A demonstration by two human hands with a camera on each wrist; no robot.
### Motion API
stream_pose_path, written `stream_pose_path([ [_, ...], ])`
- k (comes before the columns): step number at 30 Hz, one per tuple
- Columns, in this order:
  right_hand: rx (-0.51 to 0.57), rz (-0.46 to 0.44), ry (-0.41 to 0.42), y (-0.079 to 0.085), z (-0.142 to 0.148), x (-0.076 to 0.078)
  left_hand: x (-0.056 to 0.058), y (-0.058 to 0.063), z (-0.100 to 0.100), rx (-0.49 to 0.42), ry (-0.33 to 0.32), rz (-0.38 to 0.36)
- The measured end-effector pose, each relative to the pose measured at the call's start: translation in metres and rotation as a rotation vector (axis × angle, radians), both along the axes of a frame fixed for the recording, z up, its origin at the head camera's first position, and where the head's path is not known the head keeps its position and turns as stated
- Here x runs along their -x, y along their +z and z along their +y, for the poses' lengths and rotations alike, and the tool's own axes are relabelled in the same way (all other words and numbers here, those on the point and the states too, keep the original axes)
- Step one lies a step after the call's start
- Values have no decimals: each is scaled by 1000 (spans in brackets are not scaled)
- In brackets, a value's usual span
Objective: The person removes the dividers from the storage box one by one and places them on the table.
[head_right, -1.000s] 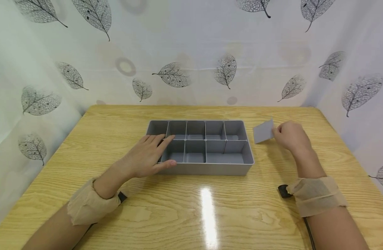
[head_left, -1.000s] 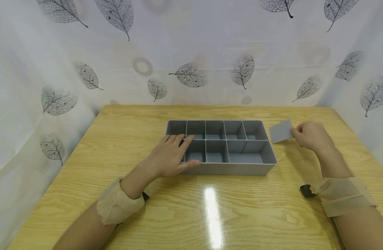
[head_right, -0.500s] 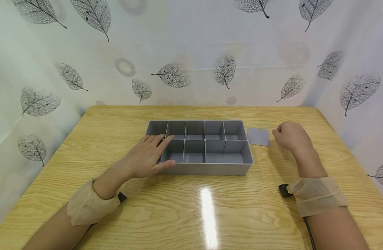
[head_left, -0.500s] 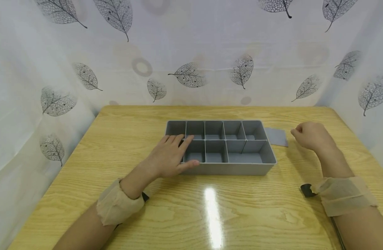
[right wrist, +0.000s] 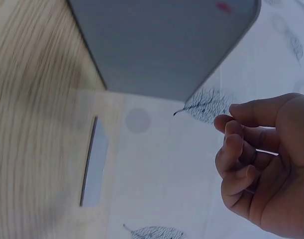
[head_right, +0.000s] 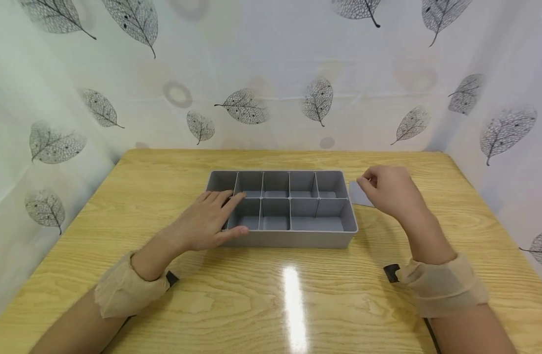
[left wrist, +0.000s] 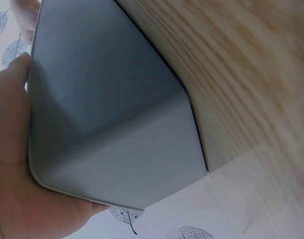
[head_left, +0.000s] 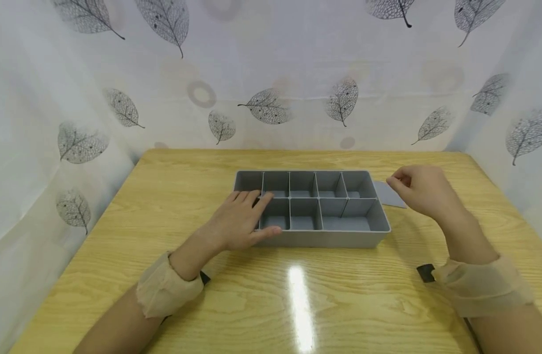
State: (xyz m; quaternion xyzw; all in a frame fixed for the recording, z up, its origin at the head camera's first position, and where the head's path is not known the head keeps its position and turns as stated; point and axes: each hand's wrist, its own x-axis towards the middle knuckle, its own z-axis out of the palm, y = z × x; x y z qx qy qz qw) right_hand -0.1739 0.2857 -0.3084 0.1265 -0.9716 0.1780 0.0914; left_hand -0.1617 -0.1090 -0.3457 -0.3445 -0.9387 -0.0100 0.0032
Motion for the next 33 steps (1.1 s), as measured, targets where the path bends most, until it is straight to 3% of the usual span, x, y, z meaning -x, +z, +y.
stream_pose_path([
  [5, -2, -8, 86, 3, -21, -7, 0, 1, -1, -4, -6, -20],
  [12, 1, -19, 258, -7, -42, -7, -2, 4, -2, 6, -16, -45],
  [23, -52, 51, 349, -18, -52, -7, -8, 12, -2, 20, -69, -128],
  [27, -38, 28, 393, -17, -52, -9, -9, 15, -3, 38, -90, -155],
  [33, -65, -12, 375, -16, -58, -14, -10, 16, -4, 40, -127, -127],
])
